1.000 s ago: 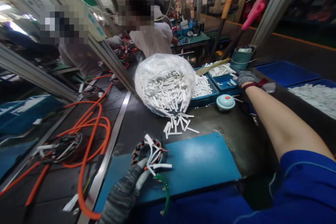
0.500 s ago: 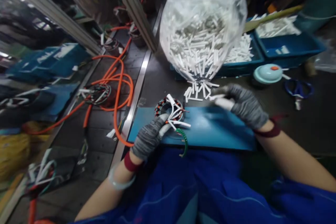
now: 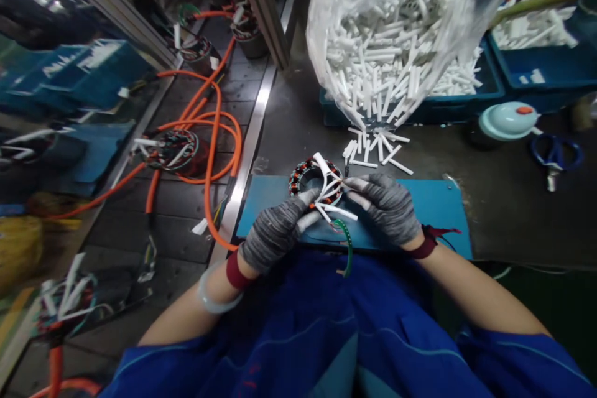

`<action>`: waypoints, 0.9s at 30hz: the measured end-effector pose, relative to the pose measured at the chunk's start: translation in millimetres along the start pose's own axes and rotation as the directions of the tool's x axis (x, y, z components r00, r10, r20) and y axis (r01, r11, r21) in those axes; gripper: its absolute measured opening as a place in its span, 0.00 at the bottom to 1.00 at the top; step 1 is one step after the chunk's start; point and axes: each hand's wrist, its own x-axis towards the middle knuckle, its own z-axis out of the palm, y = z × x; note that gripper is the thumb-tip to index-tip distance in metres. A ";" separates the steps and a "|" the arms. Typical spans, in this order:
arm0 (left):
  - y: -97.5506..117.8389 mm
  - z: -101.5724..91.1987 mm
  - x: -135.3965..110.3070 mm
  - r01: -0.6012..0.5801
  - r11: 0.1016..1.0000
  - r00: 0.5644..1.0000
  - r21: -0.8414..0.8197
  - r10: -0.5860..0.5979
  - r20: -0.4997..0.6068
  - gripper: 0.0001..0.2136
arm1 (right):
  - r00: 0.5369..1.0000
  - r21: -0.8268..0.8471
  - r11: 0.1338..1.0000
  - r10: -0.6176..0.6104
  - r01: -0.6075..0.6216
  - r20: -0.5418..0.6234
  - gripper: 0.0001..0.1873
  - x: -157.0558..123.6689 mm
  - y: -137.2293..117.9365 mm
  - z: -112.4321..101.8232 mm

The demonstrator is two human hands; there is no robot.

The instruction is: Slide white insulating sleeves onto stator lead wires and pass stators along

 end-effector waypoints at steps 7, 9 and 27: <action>-13.0 -24.2 21.0 0.074 0.975 0.974 -0.209 -0.025 0.227 0.21 | 0.964 0.133 0.990 -0.086 0.054 0.250 0.17 39.1 8.4 -8.0; -19.3 -30.6 28.8 0.124 0.942 0.950 -0.312 -0.022 0.312 0.22 | 0.924 0.366 0.927 -0.065 -0.084 0.377 0.17 45.6 20.5 -13.4; -17.9 -36.7 36.9 -0.050 0.993 0.910 -0.111 0.091 0.405 0.18 | 0.877 0.301 0.877 0.229 -0.374 0.423 0.34 14.9 0.9 -2.2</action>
